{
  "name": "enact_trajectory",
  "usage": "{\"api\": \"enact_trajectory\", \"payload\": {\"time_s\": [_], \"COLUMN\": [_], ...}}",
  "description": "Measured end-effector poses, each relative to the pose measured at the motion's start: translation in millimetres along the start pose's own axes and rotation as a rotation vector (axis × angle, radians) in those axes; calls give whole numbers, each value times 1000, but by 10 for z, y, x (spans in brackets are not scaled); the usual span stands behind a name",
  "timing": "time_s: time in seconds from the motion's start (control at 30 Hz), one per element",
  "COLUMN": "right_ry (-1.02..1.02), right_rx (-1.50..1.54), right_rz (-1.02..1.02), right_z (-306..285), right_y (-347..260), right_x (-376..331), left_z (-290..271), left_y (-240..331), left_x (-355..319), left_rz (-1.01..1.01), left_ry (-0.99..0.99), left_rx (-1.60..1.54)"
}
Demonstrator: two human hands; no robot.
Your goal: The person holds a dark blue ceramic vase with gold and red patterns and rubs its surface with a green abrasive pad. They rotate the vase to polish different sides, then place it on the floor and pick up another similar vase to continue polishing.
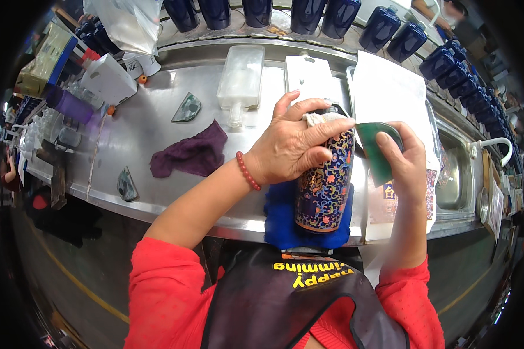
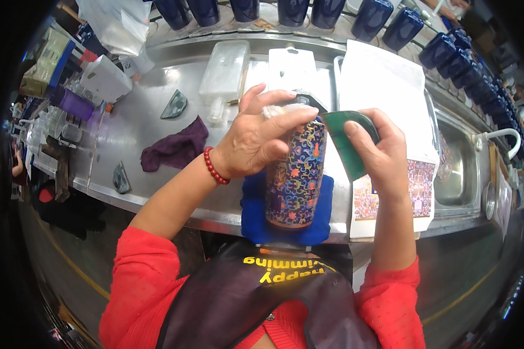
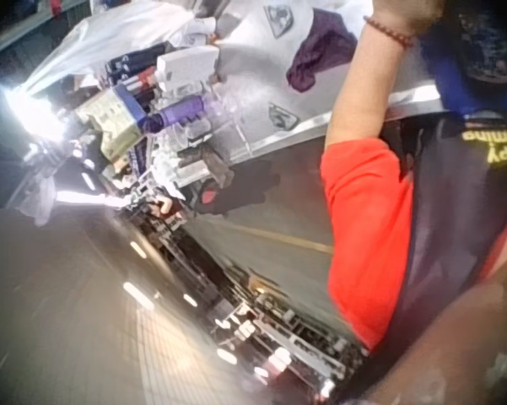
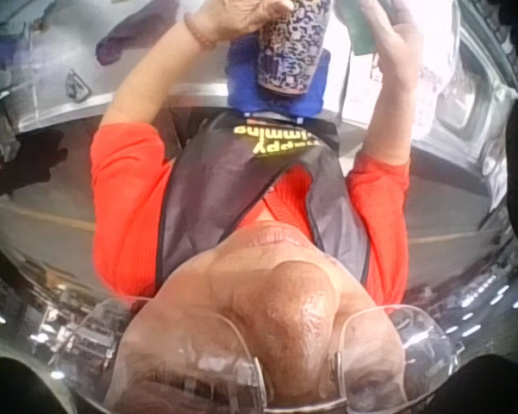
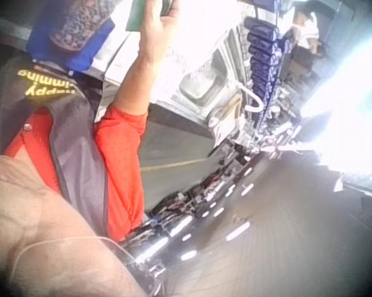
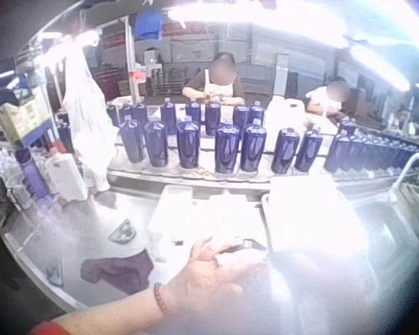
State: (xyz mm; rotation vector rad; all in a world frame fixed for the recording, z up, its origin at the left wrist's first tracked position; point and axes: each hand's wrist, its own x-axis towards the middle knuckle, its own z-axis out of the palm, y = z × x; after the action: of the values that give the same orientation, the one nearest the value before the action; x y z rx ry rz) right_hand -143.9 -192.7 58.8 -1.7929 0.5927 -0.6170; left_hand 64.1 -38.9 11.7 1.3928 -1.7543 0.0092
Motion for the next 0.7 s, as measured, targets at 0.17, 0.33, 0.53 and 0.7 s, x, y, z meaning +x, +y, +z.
{"api": "enact_trajectory", "payload": {"time_s": [0.17, 0.33, 0.53, 0.7], "right_ry": [-276, -369, -339, -162], "right_rx": [-324, -442, -550, -649], "right_rz": [-199, -288, -350, -332], "right_z": [74, 197, 304, 210], "right_y": [-267, -451, -514, -486], "right_x": [338, 629, 729, 763], "left_z": [49, 123, 309, 121], "left_y": [33, 545, 938, 981], "left_x": [-78, -708, -1085, -887], "left_rz": [-135, -285, -364, -283], "left_ry": [229, 268, 60, -21], "left_rx": [-24, -19, 284, 498]}}
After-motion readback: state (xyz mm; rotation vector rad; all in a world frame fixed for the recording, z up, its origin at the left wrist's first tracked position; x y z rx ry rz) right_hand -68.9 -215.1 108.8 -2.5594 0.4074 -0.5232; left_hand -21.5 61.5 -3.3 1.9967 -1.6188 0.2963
